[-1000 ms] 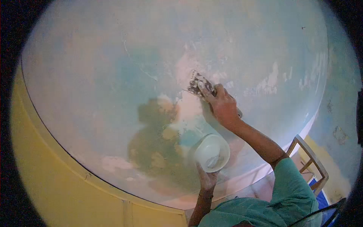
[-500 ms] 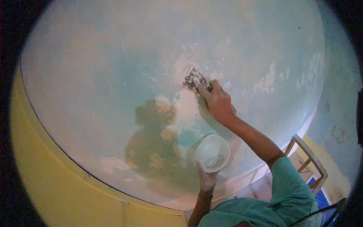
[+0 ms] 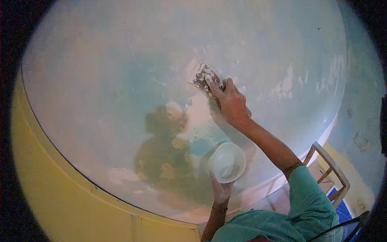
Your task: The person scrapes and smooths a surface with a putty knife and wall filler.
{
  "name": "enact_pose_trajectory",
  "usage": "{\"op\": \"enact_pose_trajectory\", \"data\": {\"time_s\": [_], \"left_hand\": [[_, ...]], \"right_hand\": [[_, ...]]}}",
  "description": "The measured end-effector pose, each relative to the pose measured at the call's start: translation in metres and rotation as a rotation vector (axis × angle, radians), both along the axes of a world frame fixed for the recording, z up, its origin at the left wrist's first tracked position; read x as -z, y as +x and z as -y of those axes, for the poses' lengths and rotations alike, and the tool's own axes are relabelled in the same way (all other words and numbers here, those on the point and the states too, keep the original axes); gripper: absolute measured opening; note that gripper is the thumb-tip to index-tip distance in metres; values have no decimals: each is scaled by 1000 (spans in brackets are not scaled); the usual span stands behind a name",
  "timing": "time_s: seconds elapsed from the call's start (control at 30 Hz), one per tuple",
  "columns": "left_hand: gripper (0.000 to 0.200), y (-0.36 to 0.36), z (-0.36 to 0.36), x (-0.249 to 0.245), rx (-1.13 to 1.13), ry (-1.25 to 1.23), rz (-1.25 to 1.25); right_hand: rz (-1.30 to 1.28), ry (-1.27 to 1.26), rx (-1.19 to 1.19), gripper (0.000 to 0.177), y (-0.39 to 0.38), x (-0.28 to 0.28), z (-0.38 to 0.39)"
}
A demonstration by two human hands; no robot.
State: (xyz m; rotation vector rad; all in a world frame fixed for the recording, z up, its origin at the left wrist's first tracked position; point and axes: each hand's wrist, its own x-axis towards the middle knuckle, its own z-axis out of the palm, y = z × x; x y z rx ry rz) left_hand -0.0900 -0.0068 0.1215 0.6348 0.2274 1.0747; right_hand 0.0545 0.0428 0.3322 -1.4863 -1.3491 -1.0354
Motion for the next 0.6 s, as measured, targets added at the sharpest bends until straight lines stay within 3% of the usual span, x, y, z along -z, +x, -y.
{"op": "enact_pose_trajectory", "data": {"time_s": [0.27,0.5,0.6], "left_hand": [[65,-6,5,-9,-21,-50,-50],[65,-4,6,-9,-37,21,-12],[66,-7,4,-7,-5,-39,-12]], "right_hand": [[-123,-124,-205,51,-6,38,28],[-165,-67,-208,57,-6,10,31],[-201,31,-368,54,2,3,25]]}}
